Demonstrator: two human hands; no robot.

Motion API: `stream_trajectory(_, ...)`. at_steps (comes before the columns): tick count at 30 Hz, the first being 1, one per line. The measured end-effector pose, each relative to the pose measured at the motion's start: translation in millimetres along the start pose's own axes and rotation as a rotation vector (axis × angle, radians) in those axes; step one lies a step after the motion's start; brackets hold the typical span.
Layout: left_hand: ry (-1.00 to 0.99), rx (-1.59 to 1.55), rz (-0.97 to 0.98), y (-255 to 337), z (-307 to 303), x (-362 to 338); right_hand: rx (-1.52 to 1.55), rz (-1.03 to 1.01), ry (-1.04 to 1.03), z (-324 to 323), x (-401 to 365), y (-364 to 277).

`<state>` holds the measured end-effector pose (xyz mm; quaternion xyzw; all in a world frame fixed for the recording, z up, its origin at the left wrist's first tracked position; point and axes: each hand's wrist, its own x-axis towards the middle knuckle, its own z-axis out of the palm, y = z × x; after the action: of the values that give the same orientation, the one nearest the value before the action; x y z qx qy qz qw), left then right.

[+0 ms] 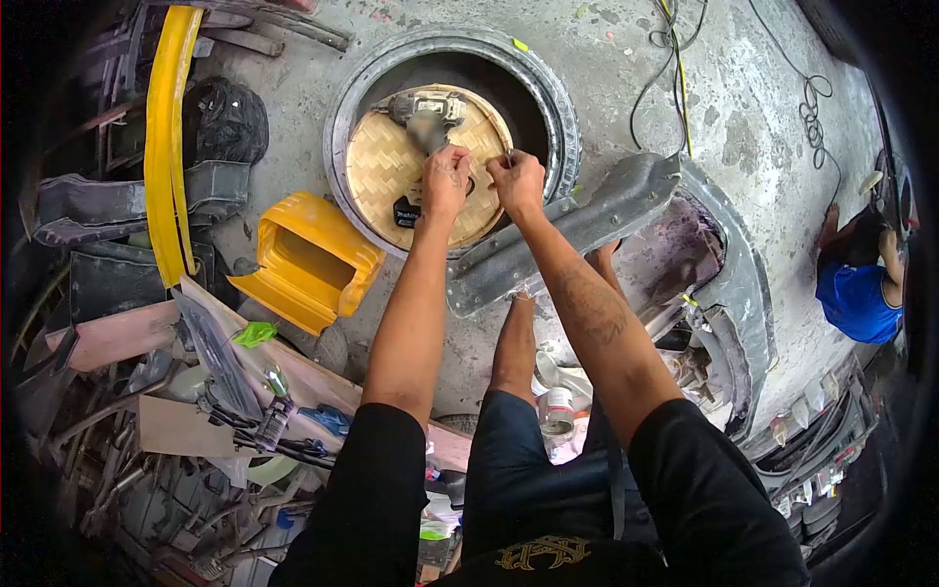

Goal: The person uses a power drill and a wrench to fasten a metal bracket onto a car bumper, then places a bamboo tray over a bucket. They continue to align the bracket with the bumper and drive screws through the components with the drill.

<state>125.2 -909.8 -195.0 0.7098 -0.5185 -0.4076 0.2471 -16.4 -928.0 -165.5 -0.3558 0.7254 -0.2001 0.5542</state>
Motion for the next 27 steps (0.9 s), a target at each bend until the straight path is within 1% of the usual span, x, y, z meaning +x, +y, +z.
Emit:
stream_trajectory(1,0.000,-0.005,-0.003,-3.1,-0.5,0.2,-0.005,0.001,0.000,4.2,1.4,-1.5)
stream_trajectory(3,0.187,-0.011,0.056,-10.7,2.3,2.3,-0.022,0.029,-0.026,6.1,2.3,-3.1)
stream_trajectory(4,0.213,-0.033,-0.032,6.6,-10.6,-1.2,-0.024,-0.009,-0.045,2.5,0.1,0.9)
stream_trajectory(5,0.235,0.022,-0.032,25.1,-24.8,-3.8,-0.030,-0.013,-0.036,-3.7,-4.1,5.3)
stream_trajectory(7,0.349,0.094,-0.012,20.9,-33.2,0.0,0.032,-0.078,-0.146,-19.6,-23.9,28.2)
stream_trajectory(8,0.386,0.326,0.035,-1.9,-31.0,6.6,0.054,-0.052,-0.144,-31.7,-42.5,30.5)
stream_trajectory(9,0.386,0.316,0.036,-12.8,-29.0,12.9,0.077,-0.025,-0.141,-44.4,-64.5,33.6)
stream_trajectory(11,0.205,0.196,-0.177,-20.5,-24.3,25.1,0.073,0.005,-0.175,-67.1,-99.2,55.6)
stream_trajectory(12,0.048,0.006,-0.349,-10.1,-34.2,33.8,0.045,0.045,-0.154,-78.0,-117.5,61.6)
stream_trajectory(13,0.083,0.050,-0.305,-30.8,-28.5,40.0,0.018,0.087,-0.129,-88.7,-133.6,66.8)
stream_trajectory(14,0.120,0.096,-0.262,-52.3,-22.2,46.5,0.075,0.159,-0.108,-98.6,-147.0,72.8)
stream_trajectory(15,0.149,0.120,-0.225,-53.7,-17.9,45.4,0.131,0.232,-0.080,-111.9,-157.0,81.8)
stream_trajectory(16,0.109,0.079,-0.248,-39.0,-23.0,41.2,0.032,0.278,-0.143,-129.9,-163.6,98.7)
stream_trajectory(17,0.074,0.044,-0.269,-24.4,-33.4,38.2,0.079,0.323,-0.107,-144.7,-172.3,95.9)
stream_trajectory(19,0.053,-0.089,-0.303,-37.6,-44.4,30.7,0.122,0.298,-0.015,-169.5,-175.3,133.8)
stream_trajectory(20,0.084,-0.012,-0.249,-37.4,-53.9,25.5,0.060,0.258,0.031,-180.8,-174.9,148.9)
stream_trajectory(21,0.122,0.069,-0.196,-31.9,-64.9,18.5,-0.108,0.256,0.054,-193.4,-170.8,162.0)
stream_trajectory(22,0.121,0.080,-0.190,-13.8,-77.7,9.0,-0.076,0.306,0.069,-201.1,-165.2,167.6)
stream_trajectory(23,0.059,-0.129,-0.298,14.7,-93.2,-0.7,-0.041,0.355,0.083,-207.0,-157.3,172.0)
stream_trajectory(24,-0.006,-0.335,-0.409,41.1,-106.2,-13.1,0.020,0.359,0.081,-213.2,-149.4,178.0)
stream_trajectory(25,-0.009,-0.318,-0.404,65.2,-112.8,-25.9,0.081,0.363,0.080,-217.8,-138.4,185.1)
stream_trajectory(26,0.010,-0.321,-0.420,87.5,-114.5,-38.7,0.065,0.318,0.126,-217.1,-122.9,198.8)
stream_trajectory(27,0.027,-0.326,-0.440,103.1,-113.5,-51.4,0.075,0.323,0.125,-218.9,-112.0,193.3)
